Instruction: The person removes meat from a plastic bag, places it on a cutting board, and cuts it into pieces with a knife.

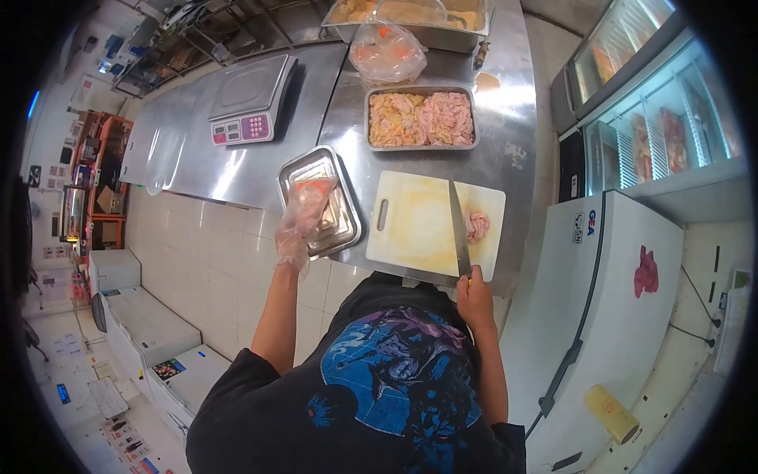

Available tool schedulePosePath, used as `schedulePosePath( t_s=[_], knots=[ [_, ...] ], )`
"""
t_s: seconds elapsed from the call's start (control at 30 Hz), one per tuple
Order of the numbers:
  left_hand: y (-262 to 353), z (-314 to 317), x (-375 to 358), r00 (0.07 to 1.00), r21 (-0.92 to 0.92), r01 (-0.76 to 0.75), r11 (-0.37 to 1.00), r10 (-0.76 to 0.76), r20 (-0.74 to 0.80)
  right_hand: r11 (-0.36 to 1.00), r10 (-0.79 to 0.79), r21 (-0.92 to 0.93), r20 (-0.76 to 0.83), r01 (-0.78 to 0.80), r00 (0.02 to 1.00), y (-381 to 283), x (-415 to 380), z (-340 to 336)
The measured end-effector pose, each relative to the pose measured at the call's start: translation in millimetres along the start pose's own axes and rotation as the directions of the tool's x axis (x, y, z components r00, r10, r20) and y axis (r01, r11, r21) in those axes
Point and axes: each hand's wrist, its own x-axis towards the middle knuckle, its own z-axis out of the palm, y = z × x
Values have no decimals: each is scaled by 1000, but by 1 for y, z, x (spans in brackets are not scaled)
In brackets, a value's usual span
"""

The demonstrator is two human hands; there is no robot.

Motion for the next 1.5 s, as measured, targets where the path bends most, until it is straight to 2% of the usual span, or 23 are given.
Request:
schedulePosePath(
  t_s=[0.1,0.17,0.27,0.4,0.5,0.57,0.6,0.67,0.7,0.8,0.83,0.87,0.93,1.1,1.17,1.2,1.27,1.3,1.33,1.37,1.4,1.47,1.5],
  knots=[
    [-15,-18,-4,997,-106,69,992,-71,-16,1000,3,-2,26,-2,1000,-2,2,0],
    [-30,-33,-6,926,-155,302,940,-328,-184,999,-31,29,13,31,999,6,7,4],
    [6,-14,-33,894,-274,217,937,-304,-329,999,-39,12,3,39,999,13,9,7],
    [30,-6,-56,926,-258,121,958,-203,-319,997,-49,60,-8,49,999,17,9,10],
    [57,16,-69,960,-218,48,975,-105,-259,1000,-15,25,7,15,1000,14,6,6],
    [69,37,-72,997,-342,59,938,-69,-20,1000,22,16,28,-23,999,13,5,3],
    [77,55,-74,997,-344,77,936,-79,9,999,44,14,7,-44,999,14,3,1],
    [88,91,-71,950,-514,208,832,-46,310,999,2,40,-17,-1,1000,20,1,2],
    [87,103,-67,911,-508,346,789,-155,381,998,1,70,-31,2,1000,25,1,3],
    [55,159,-64,811,-354,510,784,-300,502,996,29,86,-18,-27,999,35,-1,1],
    [10,166,-52,758,-294,567,769,-348,551,997,17,74,-44,-14,999,36,-1,2],
    [-30,174,-47,738,-277,584,763,-358,572,996,43,75,-62,-38,997,36,-3,2],
    [-84,190,-49,715,-126,661,739,-571,403,999,38,-3,-17,-38,999,33,-6,5],
    [-93,196,-63,678,-74,704,706,-637,367,987,69,-147,75,-58,995,18,-11,20],
    [-96,190,-62,781,40,558,829,-541,312,982,78,-182,133,-53,988,13,-8,25],
    [-97,187,-62,779,45,560,827,-544,311,982,82,-179,134,-57,988,12,-7,24],
    [-94,182,-61,870,332,299,895,-398,290,958,97,-278,98,-67,990,9,-7,21],
    [-91,179,-60,870,333,299,894,-399,289,958,98,-278,99,-67,990,9,-6,18],
    [-87,175,-59,885,396,202,896,-340,318,953,115,-290,78,-88,990,11,-5,14],
    [-86,172,-57,892,453,103,886,-283,351,947,132,-302,57,-109,990,13,-5,11],
    [-89,170,-54,893,452,104,886,-284,350,947,132,-304,58,-108,990,14,-5,11],
    [-91,170,-49,924,674,-206,709,-86,373,938,122,-330,22,-108,992,15,-4,10],
    [-90,170,-49,924,673,-206,710,-85,373,937,122,-332,21,-108,992,13,-4,10]
  ],
)
